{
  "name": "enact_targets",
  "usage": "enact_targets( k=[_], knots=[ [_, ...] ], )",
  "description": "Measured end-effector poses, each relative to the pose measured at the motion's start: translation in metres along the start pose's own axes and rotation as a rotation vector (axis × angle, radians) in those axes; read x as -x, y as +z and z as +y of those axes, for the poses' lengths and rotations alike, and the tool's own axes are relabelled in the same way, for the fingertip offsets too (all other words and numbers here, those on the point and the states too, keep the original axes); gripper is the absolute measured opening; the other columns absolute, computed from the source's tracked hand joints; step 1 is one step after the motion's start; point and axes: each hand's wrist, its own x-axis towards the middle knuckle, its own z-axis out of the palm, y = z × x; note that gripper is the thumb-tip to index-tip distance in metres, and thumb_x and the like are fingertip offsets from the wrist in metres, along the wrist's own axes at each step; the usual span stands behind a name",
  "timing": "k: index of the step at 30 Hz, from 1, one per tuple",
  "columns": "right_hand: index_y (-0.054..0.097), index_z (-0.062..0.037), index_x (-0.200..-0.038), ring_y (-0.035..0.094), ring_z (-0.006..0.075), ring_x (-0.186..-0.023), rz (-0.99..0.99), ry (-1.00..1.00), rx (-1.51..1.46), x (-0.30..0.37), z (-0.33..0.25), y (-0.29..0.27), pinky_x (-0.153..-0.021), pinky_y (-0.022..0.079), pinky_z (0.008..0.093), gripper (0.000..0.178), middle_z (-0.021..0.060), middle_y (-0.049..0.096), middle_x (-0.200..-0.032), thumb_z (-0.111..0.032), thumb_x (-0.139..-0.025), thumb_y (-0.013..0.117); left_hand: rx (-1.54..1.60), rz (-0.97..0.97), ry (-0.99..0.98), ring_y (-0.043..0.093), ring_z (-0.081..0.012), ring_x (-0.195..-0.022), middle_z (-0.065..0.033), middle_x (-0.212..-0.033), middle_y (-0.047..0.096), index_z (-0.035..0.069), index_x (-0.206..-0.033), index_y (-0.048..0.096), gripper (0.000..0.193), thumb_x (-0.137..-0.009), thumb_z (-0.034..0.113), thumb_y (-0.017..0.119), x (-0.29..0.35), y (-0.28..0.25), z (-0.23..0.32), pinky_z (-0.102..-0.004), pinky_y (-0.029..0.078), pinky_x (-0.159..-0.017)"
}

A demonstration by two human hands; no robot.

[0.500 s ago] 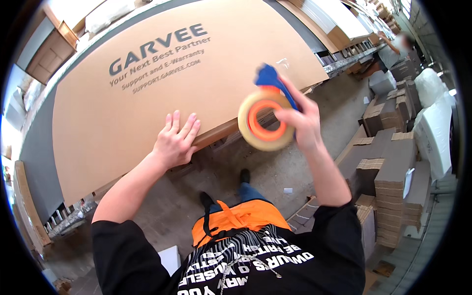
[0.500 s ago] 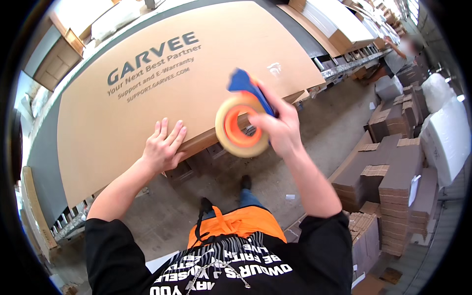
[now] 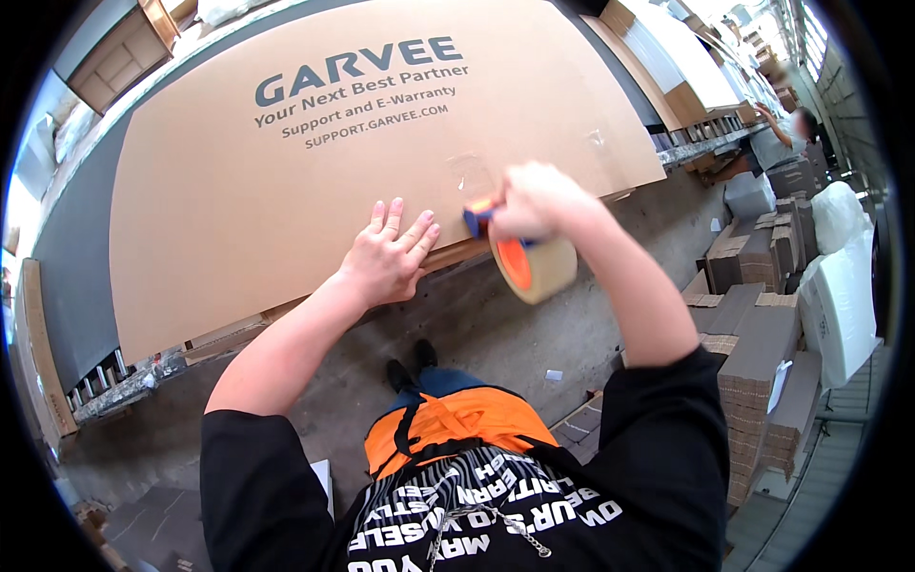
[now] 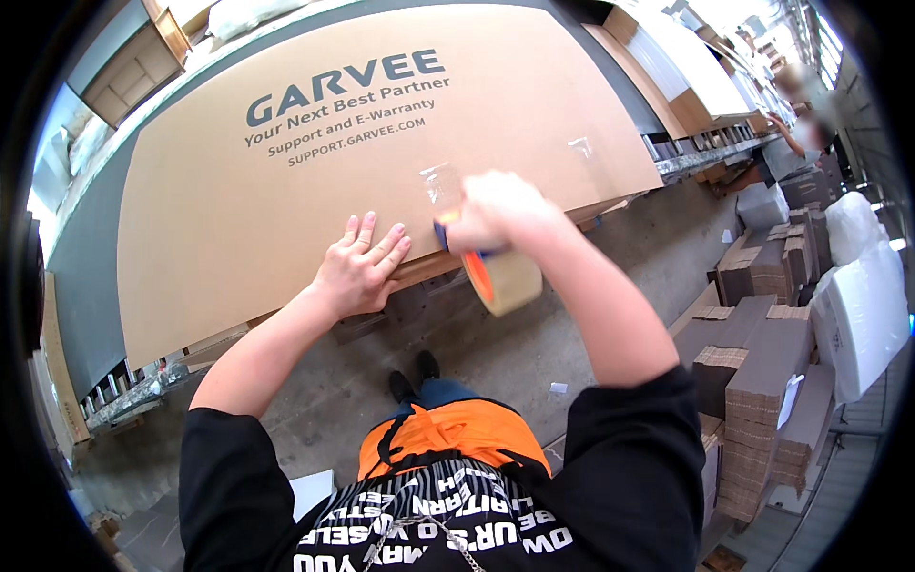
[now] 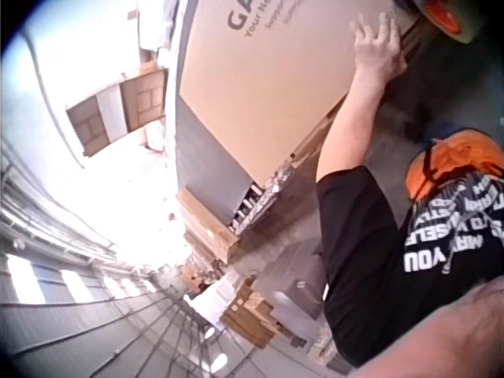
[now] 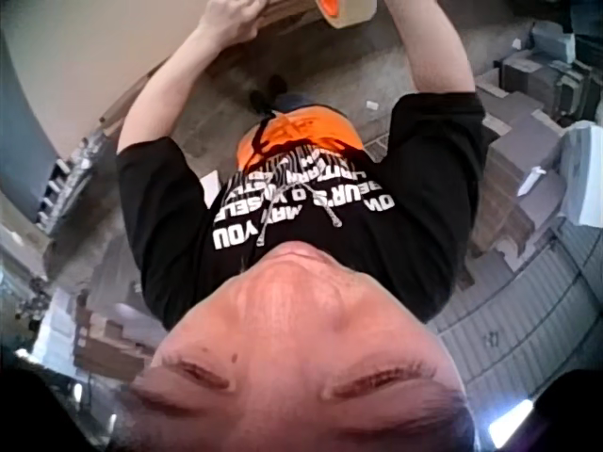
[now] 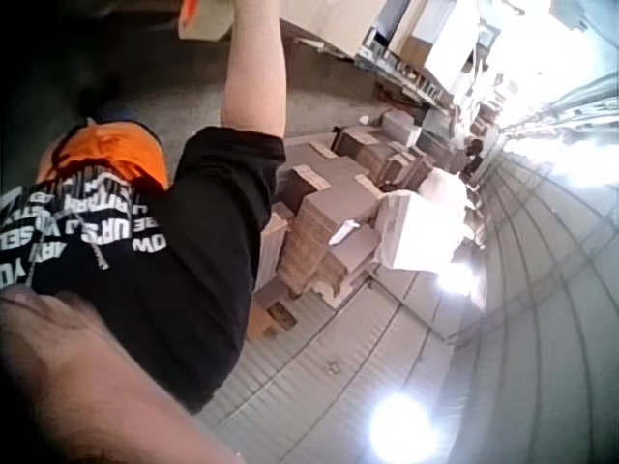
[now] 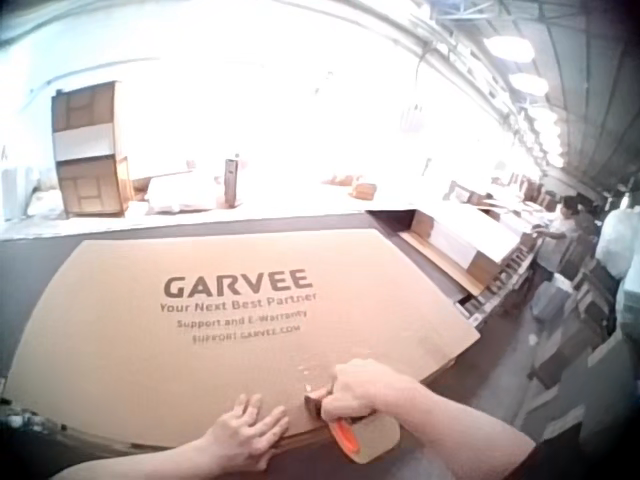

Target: The person tapes cardboard boxes using a tape dispenser and places foam padding inside a box on a conveyor belt.

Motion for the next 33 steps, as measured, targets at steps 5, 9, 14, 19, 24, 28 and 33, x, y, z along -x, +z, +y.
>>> enact_targets(
  k=[5,9,14,19,24,28,33],
  knots=[
    [0.073,-0.0021,-0.088,0.070,0.0347,-0.090,-0.103,0.027,-0.059,0.055,0.020,0.092,-0.087,0.056,0.0416,0.036,0.0215,0.071,-0.090,-0.028,-0.064,0.065,0.017,0.002,-0.019,0.051,-0.0468,-0.126,-0.0097,-0.138,0.057,0.011,-0.129,0.062,0.069,-0.067,0.034,0.080,0.002,-0.005,0.003,-0.0585,0.041,-0.106],
    [0.074,-0.0034,-0.085,0.070,0.0309,-0.093,-0.065,0.065,-0.069,0.023,0.004,0.107,-0.084,0.056,0.0393,0.028,0.0190,0.073,-0.088,-0.022,-0.067,0.062,0.031,0.025,-0.005,0.050,-0.0466,-0.127,-0.0102,-0.137,0.058,0.011,-0.128,0.064,0.070,-0.064,0.032,0.081,-0.004,-0.005,0.005,-0.0587,0.041,-0.105],
    [0.076,-0.0046,-0.083,0.072,0.0297,-0.085,-0.077,-0.031,0.014,0.009,-0.006,0.121,-0.079,0.057,0.0370,0.026,0.0157,0.073,-0.087,-0.020,-0.065,0.064,0.000,0.027,-0.005,0.051,-0.0461,-0.126,-0.0113,-0.135,0.059,0.010,-0.127,0.064,0.072,-0.062,0.032,0.081,-0.004,-0.010,0.004,-0.0579,0.042,-0.105],
    [0.074,-0.0079,-0.104,0.069,0.0266,-0.101,-0.204,-0.161,0.093,0.002,-0.012,0.209,-0.086,0.055,0.0373,0.039,0.0129,0.072,-0.101,-0.027,-0.070,0.067,-0.021,0.051,0.016,0.051,-0.0441,-0.127,-0.0120,-0.137,0.058,0.009,-0.130,0.061,0.072,-0.065,0.034,0.080,-0.001,-0.006,0.000,-0.0545,0.041,-0.107],
    [0.055,-0.0069,-0.136,0.065,0.0281,-0.107,-0.205,-0.182,-0.765,0.066,-0.003,0.185,-0.093,0.051,0.0384,0.076,0.0167,0.066,-0.118,-0.027,-0.064,0.072,-0.044,-0.070,-0.096,0.045,-0.0405,-0.134,-0.0116,-0.146,0.050,0.009,-0.140,0.050,0.078,-0.075,0.042,0.077,0.015,-0.024,0.002,-0.0521,0.033,-0.114],
    [0.044,0.0058,-0.142,0.056,0.0221,-0.121,0.179,-0.330,-1.501,0.097,0.010,0.172,-0.106,0.042,0.0351,0.090,0.0151,0.054,-0.136,-0.008,-0.058,0.073,0.094,0.064,-0.178,0.046,-0.0311,-0.135,-0.0133,-0.145,0.049,0.007,-0.138,0.051,0.076,-0.076,0.041,0.076,0.072,-0.045,0.008,-0.0502,0.026,-0.118],
    [0.045,0.0052,-0.140,0.064,0.0148,-0.071,0.441,-0.351,-1.848,0.099,-0.038,0.161,-0.063,0.055,0.0264,0.075,0.0130,0.067,-0.098,-0.005,-0.069,0.064,-0.172,-0.053,-0.593,0.033,-0.0388,-0.142,-0.0173,-0.155,0.034,0.005,-0.151,0.031,0.109,-0.066,0.052,0.082,0.231,-0.135,-0.077,-0.0501,0.016,-0.121]
  ],
)
